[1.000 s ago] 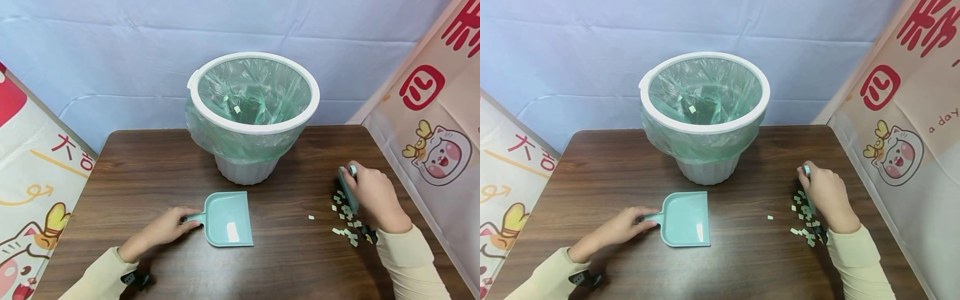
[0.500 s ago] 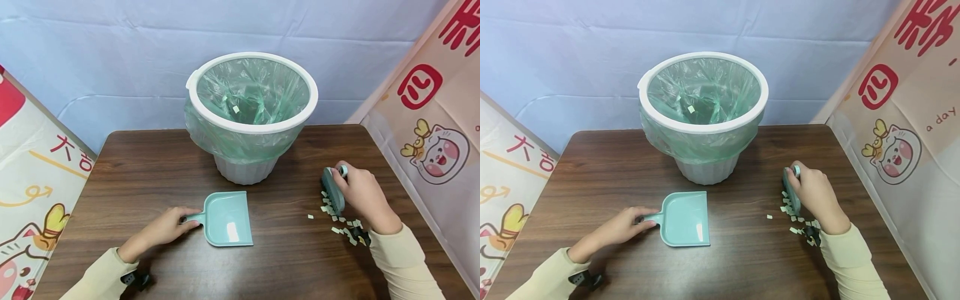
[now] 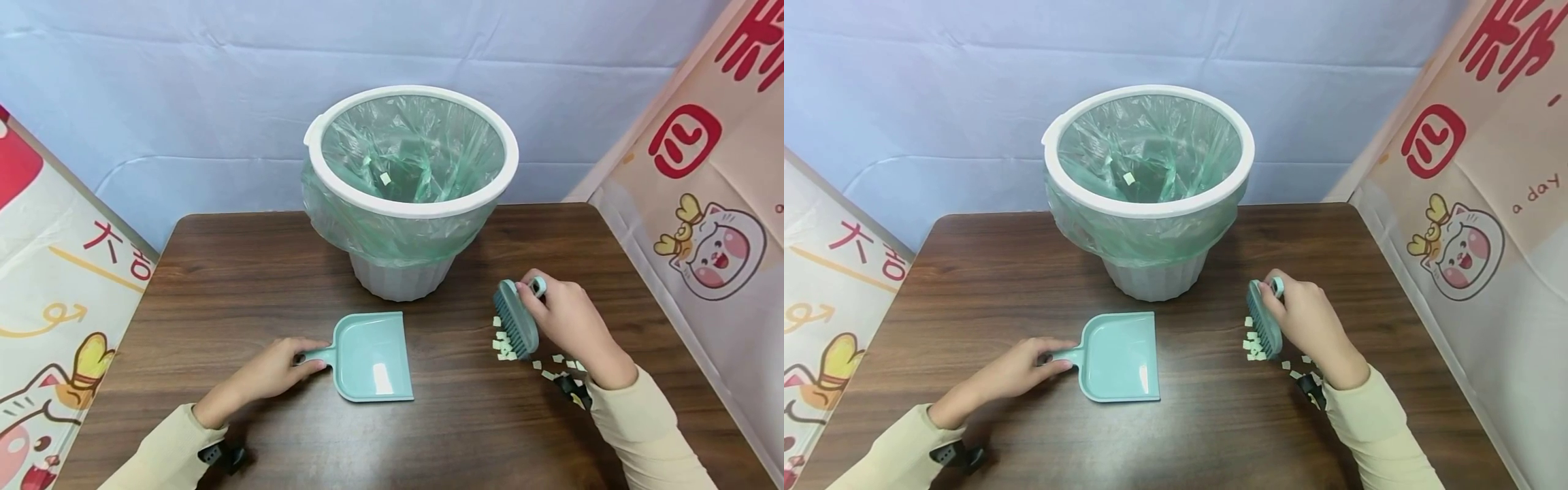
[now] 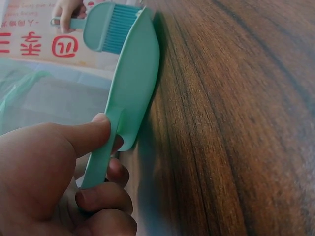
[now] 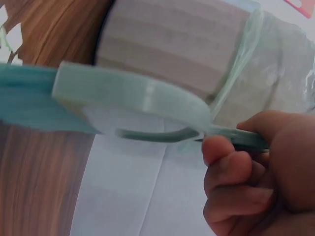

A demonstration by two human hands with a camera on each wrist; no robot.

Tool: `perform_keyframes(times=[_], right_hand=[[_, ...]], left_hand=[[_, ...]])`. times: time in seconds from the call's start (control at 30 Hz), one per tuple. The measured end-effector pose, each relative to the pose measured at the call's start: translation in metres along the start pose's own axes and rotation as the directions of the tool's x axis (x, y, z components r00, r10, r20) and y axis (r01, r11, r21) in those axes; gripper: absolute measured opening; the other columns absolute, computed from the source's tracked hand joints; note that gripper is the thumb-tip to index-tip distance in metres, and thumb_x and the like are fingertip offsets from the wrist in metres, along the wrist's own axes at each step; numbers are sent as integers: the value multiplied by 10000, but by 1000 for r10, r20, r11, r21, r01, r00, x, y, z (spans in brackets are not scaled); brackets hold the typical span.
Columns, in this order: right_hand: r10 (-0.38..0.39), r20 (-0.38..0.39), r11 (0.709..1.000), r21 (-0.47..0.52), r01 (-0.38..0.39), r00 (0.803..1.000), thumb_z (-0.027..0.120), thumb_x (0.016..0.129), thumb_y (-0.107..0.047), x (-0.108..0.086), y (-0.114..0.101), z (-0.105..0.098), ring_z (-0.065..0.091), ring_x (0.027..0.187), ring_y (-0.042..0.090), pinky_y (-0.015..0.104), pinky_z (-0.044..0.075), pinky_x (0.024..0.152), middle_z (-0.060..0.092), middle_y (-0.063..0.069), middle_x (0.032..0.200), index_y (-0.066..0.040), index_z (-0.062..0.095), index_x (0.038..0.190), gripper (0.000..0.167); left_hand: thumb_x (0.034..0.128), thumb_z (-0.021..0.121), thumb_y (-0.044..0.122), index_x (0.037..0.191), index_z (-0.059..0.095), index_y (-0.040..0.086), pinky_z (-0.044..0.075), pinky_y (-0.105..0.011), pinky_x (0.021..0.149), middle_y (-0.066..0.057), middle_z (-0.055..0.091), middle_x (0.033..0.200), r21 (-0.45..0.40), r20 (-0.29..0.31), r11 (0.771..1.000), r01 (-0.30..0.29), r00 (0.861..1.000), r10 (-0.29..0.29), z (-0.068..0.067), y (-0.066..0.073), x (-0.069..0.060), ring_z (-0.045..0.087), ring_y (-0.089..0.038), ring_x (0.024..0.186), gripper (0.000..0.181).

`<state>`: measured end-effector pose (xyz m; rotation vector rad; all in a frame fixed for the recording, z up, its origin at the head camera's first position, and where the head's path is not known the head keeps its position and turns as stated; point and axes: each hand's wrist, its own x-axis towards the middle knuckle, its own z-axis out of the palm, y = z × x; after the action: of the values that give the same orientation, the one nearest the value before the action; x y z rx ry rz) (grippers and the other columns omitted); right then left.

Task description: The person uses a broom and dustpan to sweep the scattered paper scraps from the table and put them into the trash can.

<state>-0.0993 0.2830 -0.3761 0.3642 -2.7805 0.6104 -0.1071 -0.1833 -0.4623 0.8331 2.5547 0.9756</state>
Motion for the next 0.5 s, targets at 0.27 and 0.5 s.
perform_keyframes(times=[0.27, 0.5], right_hand=[[-1, 58, 995, 95, -5, 998, 609, 1040, -173, -2, -11, -3, 379, 516, 50, 255, 329, 480, 428, -81, 611, -109, 647, 937, 128], [-31, 36, 997, 67, 29, 999, 636, 1022, -149, 2, -11, -16, 367, 520, 53, 259, 332, 494, 459, -74, 629, -98, 663, 999, 62]], left_hand=[[1001, 678, 262, 1298, 692, 36, 538, -382, 865, -75, 713, 1220, 0, -1, 1000, -6, 1000, 6, 0, 1, 0, 635, -135, 1036, 374], [1003, 674, 262, 1304, 688, 36, 536, -380, 868, -81, 709, 1228, -2, 8, 1000, -5, 1000, 5, 0, 0, 0, 636, -146, 1048, 377]])
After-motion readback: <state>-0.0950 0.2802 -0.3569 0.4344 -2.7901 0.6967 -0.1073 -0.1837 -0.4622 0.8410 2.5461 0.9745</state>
